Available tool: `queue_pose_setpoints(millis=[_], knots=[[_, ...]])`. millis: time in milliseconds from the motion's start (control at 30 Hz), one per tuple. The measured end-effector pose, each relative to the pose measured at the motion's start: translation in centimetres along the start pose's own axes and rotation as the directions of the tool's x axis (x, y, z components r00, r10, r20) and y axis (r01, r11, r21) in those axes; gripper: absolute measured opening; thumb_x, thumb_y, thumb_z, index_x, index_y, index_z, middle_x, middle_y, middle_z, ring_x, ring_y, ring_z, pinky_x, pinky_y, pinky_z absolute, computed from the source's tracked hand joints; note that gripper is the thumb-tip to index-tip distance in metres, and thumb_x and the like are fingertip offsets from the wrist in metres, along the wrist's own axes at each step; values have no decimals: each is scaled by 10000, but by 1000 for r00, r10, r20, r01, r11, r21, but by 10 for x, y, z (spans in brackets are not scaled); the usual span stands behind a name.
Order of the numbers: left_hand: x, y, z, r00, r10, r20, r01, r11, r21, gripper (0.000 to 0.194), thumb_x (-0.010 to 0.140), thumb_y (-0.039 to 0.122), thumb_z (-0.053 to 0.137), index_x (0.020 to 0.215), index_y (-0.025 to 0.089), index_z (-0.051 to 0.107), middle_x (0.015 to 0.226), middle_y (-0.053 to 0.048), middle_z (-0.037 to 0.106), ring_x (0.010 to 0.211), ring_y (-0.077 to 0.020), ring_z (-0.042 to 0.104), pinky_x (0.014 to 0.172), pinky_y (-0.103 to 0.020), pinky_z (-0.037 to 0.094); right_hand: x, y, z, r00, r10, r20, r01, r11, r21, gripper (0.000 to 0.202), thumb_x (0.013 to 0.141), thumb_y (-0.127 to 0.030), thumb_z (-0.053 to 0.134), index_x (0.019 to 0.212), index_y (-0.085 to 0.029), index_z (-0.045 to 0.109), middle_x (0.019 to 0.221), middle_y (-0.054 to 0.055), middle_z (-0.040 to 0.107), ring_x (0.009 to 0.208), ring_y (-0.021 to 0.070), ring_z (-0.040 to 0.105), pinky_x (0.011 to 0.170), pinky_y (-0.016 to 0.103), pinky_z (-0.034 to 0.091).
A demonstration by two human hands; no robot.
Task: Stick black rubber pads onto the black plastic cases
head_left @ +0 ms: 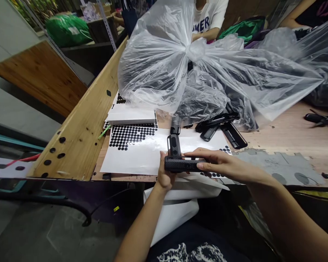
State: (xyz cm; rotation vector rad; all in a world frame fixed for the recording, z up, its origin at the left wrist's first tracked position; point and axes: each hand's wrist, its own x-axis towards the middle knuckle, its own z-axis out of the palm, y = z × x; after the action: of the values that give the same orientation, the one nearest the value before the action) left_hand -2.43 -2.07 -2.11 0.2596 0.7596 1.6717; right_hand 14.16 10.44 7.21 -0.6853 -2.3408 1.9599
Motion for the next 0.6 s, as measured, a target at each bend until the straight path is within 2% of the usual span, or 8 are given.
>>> queue_pose_setpoints(millis=[67, 133, 233, 333, 400, 467, 500, 600], knots=[[-1, 3, 0, 999, -10, 53, 10, 1000, 4, 646, 870, 774, 573, 1015, 149, 651, 810, -60, 737, 668, -232, 716, 656, -372, 599, 2, 0, 0, 999, -17, -36, 16, 1000, -18, 519, 896, -514, 726, 1347, -257, 700, 1204, 89, 720, 967, 248, 688, 763, 345, 569], [-2, 6, 0, 989, -58, 140, 48, 996, 70, 661, 858, 779, 583, 1012, 137, 623, 737, -73, 736, 602, -233, 708, 591, -339, 578, 8, 0, 3, 988, -21, -151, 24, 1000, 19, 562, 855, -498, 778, 1337, -224, 693, 1140, 98, 739, 986, 265, 699, 820, 384, 582], [-5, 7, 1, 975, -85, 208, 38, 975, 219, 575, 849, 669, 684, 1030, 133, 574, 651, -88, 729, 522, -213, 680, 528, -276, 525, 18, 1, 11, 922, -88, -376, 120, 991, 63, 573, 821, -467, 818, 1315, -213, 678, 1207, 111, 728, 1043, 275, 706, 907, 432, 591], [-6, 7, 1, 983, -65, 172, 11, 954, 300, 520, 811, 523, 786, 1077, 140, 555, 660, -69, 731, 512, -172, 655, 514, -236, 495, 20, 5, 8, 848, -157, -505, 185, 983, 6, 539, 823, -465, 807, 1296, -241, 678, 1343, 107, 683, 1168, 300, 677, 968, 461, 589], [-6, 7, 2, 989, -60, 132, 16, 952, 307, 516, 810, 506, 787, 1084, 130, 565, 655, -61, 719, 514, -159, 643, 518, -233, 496, 12, 14, -6, 777, -147, -613, 83, 988, -131, 491, 871, -481, 744, 1298, -247, 682, 1310, 107, 705, 1170, 312, 676, 950, 486, 594], [-5, 7, 4, 994, -50, 101, 19, 959, 284, 501, 819, 511, 769, 1067, 121, 576, 656, -65, 711, 520, -160, 643, 524, -242, 503, -2, 31, -26, 670, -129, -731, -185, 925, -332, 403, 926, -469, 655, 1236, -220, 722, 1190, 125, 750, 1087, 331, 698, 909, 522, 585], [-5, 7, 4, 995, -41, 96, 13, 963, 268, 490, 819, 505, 763, 1057, 117, 582, 688, -79, 720, 532, -165, 651, 527, -250, 508, -9, 41, -37, 649, -123, -751, -340, 836, -431, 367, 939, -440, 618, 1176, -193, 749, 1130, 141, 764, 1034, 347, 705, 894, 542, 568], [-4, 8, 6, 995, -5, 102, -17, 976, 218, 446, 810, 430, 753, 1081, 110, 604, 951, -151, 762, 618, -177, 688, 566, -277, 543, -25, 75, -60, 723, -66, -688, -526, 593, -609, 325, 925, -377, 563, 1015, -155, 782, 1039, 164, 773, 914, 367, 704, 802, 518, 538]])
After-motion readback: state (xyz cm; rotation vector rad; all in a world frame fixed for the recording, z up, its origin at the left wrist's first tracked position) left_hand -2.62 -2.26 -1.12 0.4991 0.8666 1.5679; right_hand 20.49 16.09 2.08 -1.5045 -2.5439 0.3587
